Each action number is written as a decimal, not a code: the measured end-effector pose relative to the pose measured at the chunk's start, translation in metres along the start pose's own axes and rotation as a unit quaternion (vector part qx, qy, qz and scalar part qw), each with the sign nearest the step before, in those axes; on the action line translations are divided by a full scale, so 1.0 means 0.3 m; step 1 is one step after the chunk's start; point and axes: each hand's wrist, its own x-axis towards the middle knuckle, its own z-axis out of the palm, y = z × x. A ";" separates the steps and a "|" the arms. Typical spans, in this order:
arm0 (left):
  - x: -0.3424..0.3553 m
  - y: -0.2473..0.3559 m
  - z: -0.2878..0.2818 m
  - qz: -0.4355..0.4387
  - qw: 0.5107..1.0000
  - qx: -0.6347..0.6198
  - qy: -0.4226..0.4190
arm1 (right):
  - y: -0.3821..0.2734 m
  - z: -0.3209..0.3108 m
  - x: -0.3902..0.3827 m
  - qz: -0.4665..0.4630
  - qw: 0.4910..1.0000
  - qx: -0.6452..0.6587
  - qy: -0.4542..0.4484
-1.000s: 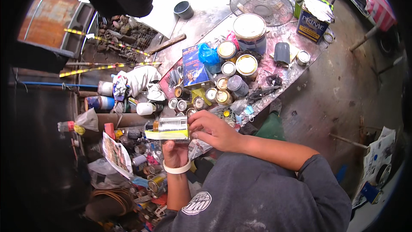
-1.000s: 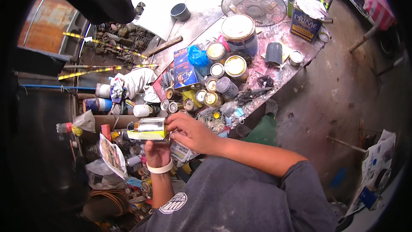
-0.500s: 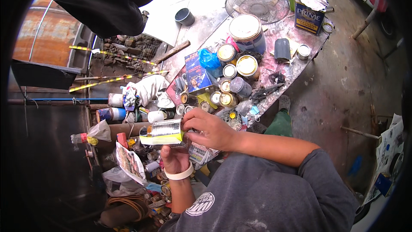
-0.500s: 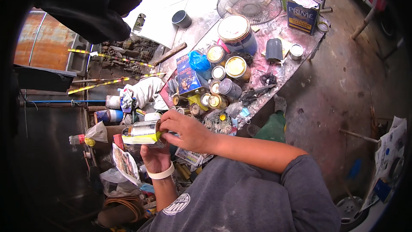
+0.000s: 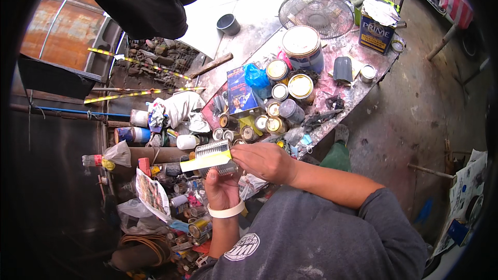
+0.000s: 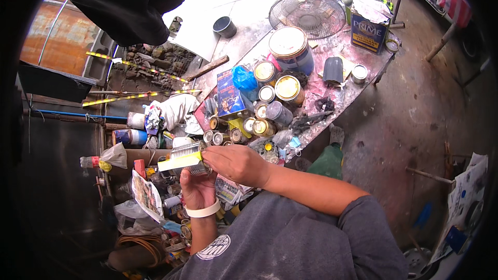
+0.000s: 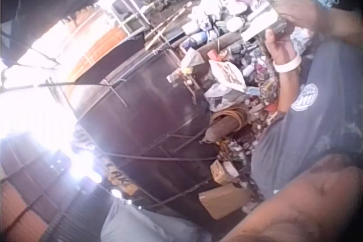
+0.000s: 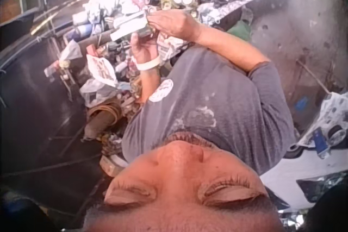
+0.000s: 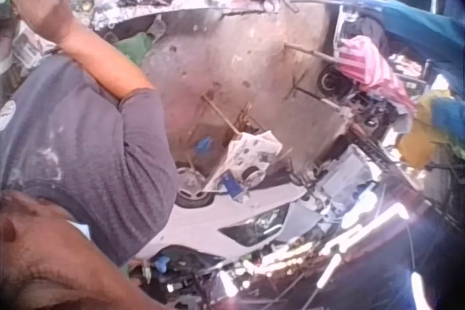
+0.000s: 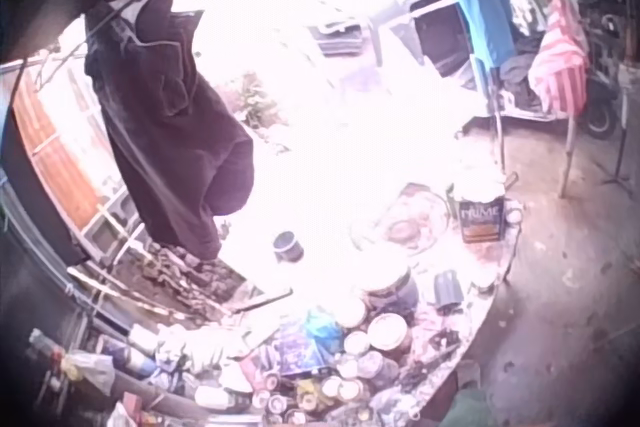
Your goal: The person adds white paint to a small container and mixes it with a scraper, then uses the scraper to gather and mix more paint from a larger lid.
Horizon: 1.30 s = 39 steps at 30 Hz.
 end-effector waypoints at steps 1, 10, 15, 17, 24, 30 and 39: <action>-0.002 -0.004 0.007 -0.001 1.000 0.003 0.005 | 0.002 0.000 0.002 0.000 1.000 -0.001 0.007; -0.022 -0.043 0.034 0.036 0.996 0.077 0.033 | 0.017 0.007 0.013 0.174 0.973 0.151 0.004; -0.015 -0.018 0.020 0.014 0.998 0.056 -0.002 | 0.004 -0.015 0.026 0.459 0.800 0.385 -0.032; 0.002 -0.002 0.000 0.000 0.998 0.046 -0.044 | 0.027 0.001 0.005 0.559 0.652 0.512 0.001; 0.027 0.022 -0.093 0.033 0.995 0.086 -0.036 | 0.072 -0.080 -0.071 0.528 0.719 0.449 0.044; 0.020 -0.044 -0.130 0.041 0.996 0.073 -0.008 | -0.071 -0.073 0.030 0.516 0.743 0.401 -0.146; 0.006 -0.098 -0.168 0.050 0.997 0.055 -0.007 | -0.105 -0.077 -0.007 0.316 0.924 0.196 -0.088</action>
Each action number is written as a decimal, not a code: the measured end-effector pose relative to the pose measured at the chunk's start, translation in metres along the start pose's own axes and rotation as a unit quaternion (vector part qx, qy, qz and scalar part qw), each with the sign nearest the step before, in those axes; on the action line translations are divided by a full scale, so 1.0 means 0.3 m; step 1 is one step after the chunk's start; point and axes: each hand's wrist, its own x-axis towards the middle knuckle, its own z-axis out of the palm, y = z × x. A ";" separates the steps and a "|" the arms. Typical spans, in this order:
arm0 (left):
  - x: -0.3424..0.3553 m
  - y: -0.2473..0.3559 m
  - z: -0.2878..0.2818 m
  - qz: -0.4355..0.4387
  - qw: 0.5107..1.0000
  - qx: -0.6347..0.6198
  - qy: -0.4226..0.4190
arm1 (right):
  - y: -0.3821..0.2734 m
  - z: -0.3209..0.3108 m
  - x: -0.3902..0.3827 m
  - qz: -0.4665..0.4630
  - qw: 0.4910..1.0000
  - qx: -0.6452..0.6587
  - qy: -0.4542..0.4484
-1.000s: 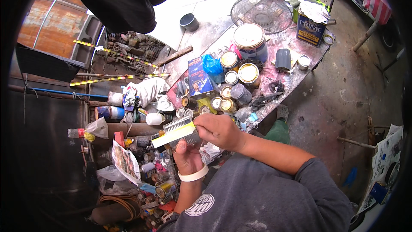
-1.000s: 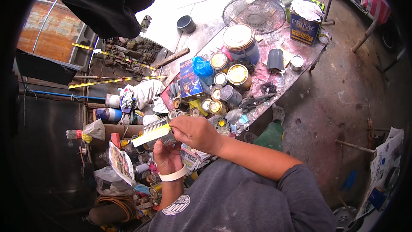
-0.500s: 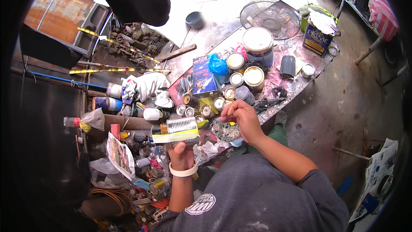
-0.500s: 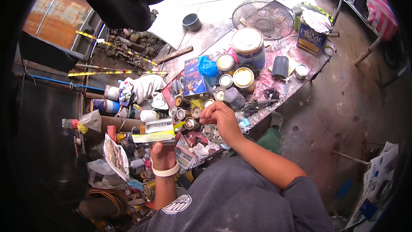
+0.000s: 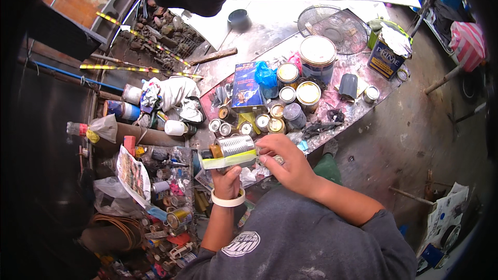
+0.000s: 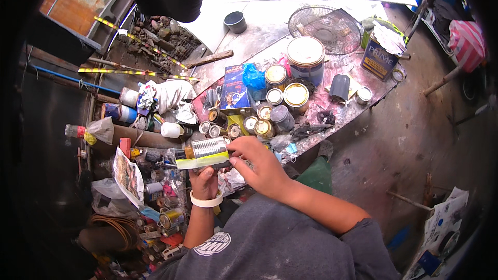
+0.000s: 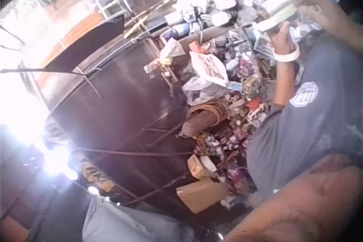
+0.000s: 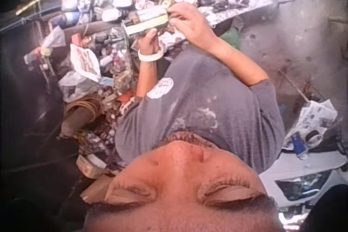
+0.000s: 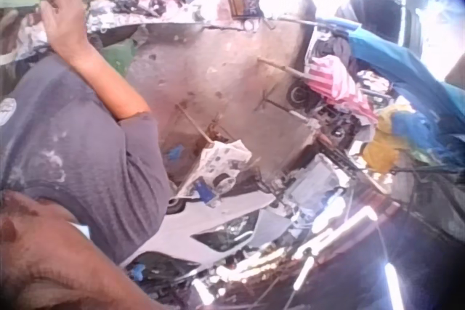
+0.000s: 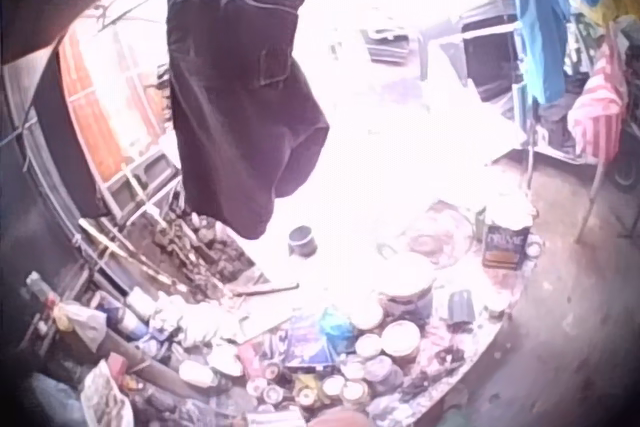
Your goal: The person adds white paint to a small container and mixes it with a scraper, then uses the scraper to gather and mix more paint from a larger lid.
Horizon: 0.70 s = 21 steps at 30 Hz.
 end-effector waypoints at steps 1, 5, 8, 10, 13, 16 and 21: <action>-0.006 -0.003 0.015 -0.003 1.000 -0.010 0.015 | -0.006 -0.004 0.004 -0.037 0.997 -0.069 -0.024; -0.015 -0.014 0.018 -0.003 1.000 0.027 0.016 | 0.011 -0.012 -0.005 -0.022 0.993 -0.104 -0.048; -0.023 -0.006 -0.006 -0.090 0.991 0.094 0.021 | 0.025 -0.028 -0.007 -0.007 0.992 -0.107 -0.069; -0.023 -0.002 -0.011 -0.081 0.991 0.108 -0.003 | 0.028 -0.035 -0.004 0.022 0.993 -0.075 -0.086; -0.020 -0.007 -0.034 -0.109 0.985 0.131 -0.030 | 0.030 -0.046 -0.010 0.011 0.986 -0.129 -0.101; -0.027 -0.019 -0.010 -0.119 0.980 0.158 -0.032 | -0.039 -0.026 -0.003 -0.043 0.981 -0.176 -0.071; -0.018 -0.078 0.010 -0.014 0.976 0.206 -0.074 | -0.050 -0.022 -0.004 -0.002 0.983 -0.129 -0.128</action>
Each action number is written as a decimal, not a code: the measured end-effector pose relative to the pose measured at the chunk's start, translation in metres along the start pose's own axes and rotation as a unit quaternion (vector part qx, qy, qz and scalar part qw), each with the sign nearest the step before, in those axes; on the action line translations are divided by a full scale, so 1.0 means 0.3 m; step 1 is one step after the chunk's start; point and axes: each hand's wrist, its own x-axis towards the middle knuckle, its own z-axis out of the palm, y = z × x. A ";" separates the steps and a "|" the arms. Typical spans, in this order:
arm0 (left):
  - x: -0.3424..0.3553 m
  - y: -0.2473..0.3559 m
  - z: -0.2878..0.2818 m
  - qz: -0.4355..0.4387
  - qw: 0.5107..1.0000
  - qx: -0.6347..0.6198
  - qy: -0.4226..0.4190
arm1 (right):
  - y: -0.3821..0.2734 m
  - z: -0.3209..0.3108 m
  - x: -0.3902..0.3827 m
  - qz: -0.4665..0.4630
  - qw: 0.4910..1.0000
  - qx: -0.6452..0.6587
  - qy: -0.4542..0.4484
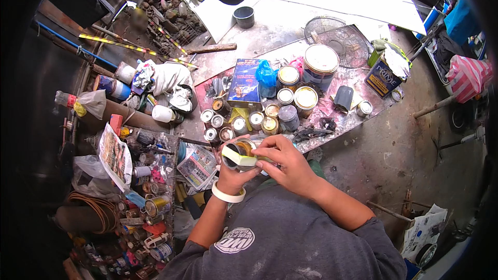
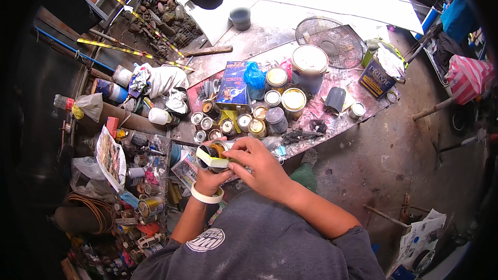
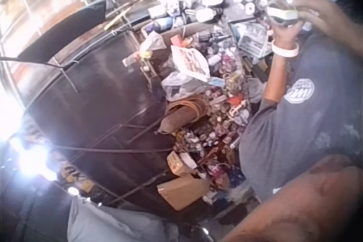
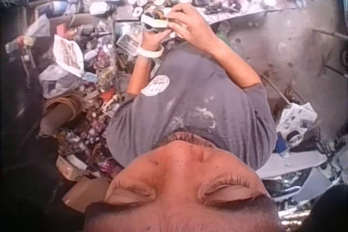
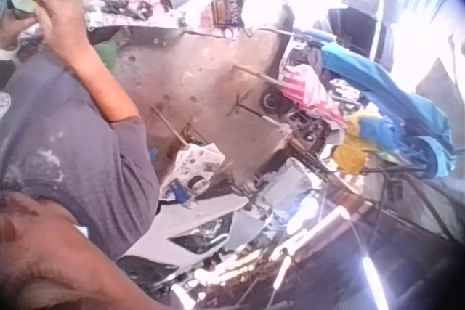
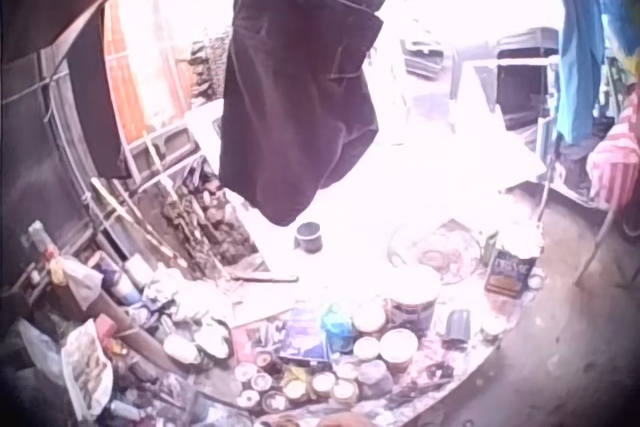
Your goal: The person adds white paint to a small container and mixes it with a scraper, then uses the scraper to gather and mix more paint from a larger lid.
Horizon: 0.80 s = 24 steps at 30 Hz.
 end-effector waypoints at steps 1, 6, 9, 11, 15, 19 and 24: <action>0.004 0.001 0.008 0.009 1.000 0.012 0.001 | 0.013 0.002 -0.010 0.013 1.000 0.014 -0.012; -0.004 0.027 0.055 0.024 0.999 0.039 -0.005 | 0.060 0.012 -0.055 0.053 0.999 0.001 -0.007; -0.022 -0.004 0.051 0.046 0.990 0.132 -0.011 | 0.077 0.017 -0.079 0.152 0.983 0.099 -0.017; -0.042 -0.073 0.045 0.030 0.995 0.100 -0.008 | 0.096 0.021 -0.101 0.212 0.964 0.159 -0.026; -0.060 -0.102 0.073 0.006 0.996 0.088 -0.005 | 0.136 0.014 -0.130 0.260 0.946 0.189 -0.038; -0.082 -0.157 0.098 -0.019 0.998 0.059 0.025 | 0.153 0.024 -0.142 0.250 0.950 0.183 -0.038; -0.071 -0.105 0.086 -0.060 0.998 0.014 0.021 | 0.157 0.019 -0.148 0.273 0.919 0.285 -0.006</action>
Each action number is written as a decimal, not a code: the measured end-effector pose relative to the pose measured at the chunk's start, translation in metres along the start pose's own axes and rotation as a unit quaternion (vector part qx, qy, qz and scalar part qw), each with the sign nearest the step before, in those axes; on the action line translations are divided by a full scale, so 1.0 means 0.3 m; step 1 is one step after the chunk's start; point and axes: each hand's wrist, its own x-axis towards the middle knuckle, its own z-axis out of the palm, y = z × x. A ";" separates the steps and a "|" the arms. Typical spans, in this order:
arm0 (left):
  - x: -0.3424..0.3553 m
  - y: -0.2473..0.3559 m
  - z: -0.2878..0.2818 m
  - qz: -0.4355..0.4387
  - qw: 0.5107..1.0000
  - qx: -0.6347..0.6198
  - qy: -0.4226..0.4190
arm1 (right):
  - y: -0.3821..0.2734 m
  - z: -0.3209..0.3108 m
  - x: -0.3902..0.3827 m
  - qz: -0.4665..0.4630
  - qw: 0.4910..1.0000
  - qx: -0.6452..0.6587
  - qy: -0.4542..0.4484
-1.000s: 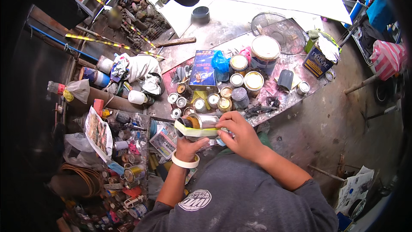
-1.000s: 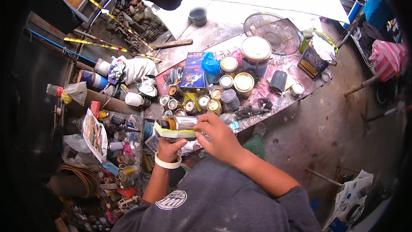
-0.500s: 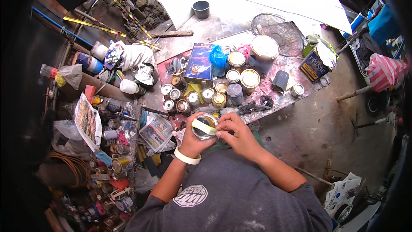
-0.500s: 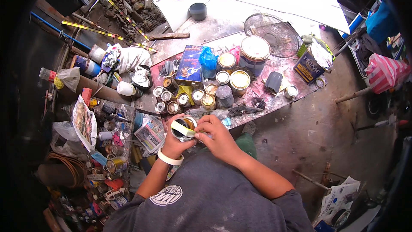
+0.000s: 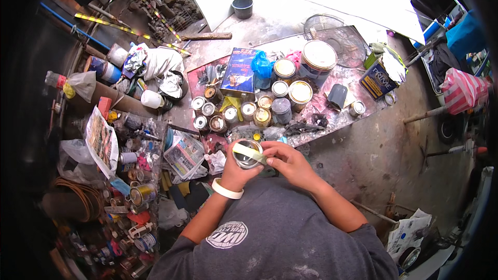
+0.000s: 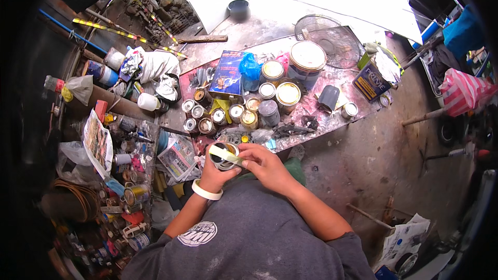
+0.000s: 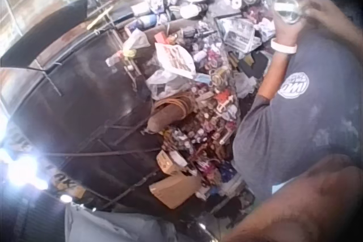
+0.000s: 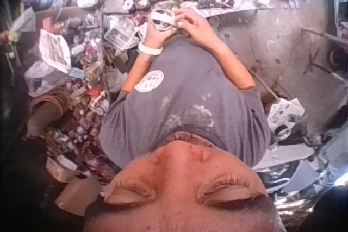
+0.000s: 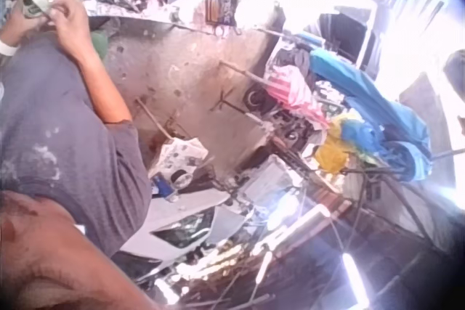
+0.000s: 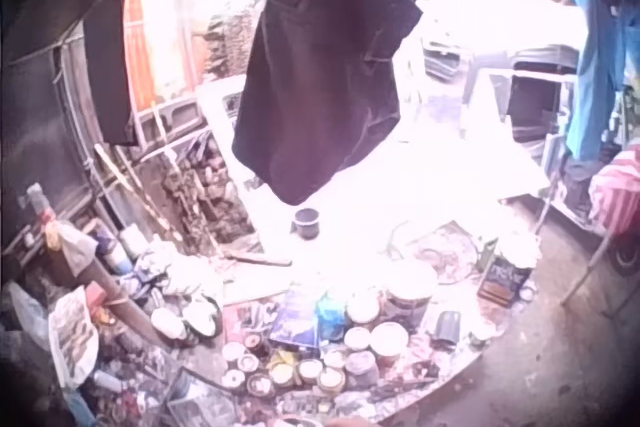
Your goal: The person adds white paint to a small container and mixes it with a scraper, then uses the scraper to gather and mix more paint from a larger lid.
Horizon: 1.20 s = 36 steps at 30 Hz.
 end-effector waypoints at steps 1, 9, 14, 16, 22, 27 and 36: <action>-0.003 0.013 -0.016 0.006 1.000 0.012 -0.005 | -0.014 0.006 -0.007 0.014 0.998 0.065 0.006; 0.014 0.109 -0.053 0.049 0.998 -0.019 -0.016 | -0.072 0.044 -0.034 -0.233 0.943 -0.237 0.021; 0.031 0.129 -0.030 0.037 0.999 -0.022 -0.016 | -0.081 0.026 -0.022 -0.239 0.937 -0.251 0.037; 0.036 0.123 -0.029 0.041 0.999 0.003 -0.020 | -0.107 0.020 -0.020 -0.236 0.925 -0.297 0.030; 0.042 0.074 -0.028 0.049 0.998 0.031 -0.010 | -0.128 -0.015 -0.027 -0.186 0.935 -0.296 -0.058; 0.042 0.053 -0.077 0.075 0.994 0.066 -0.050 | -0.129 0.005 -0.049 -0.095 0.957 -0.254 -0.098; 0.019 0.031 -0.046 0.076 0.988 0.079 -0.105 | -0.072 -0.050 -0.006 0.108 0.987 -0.119 -0.004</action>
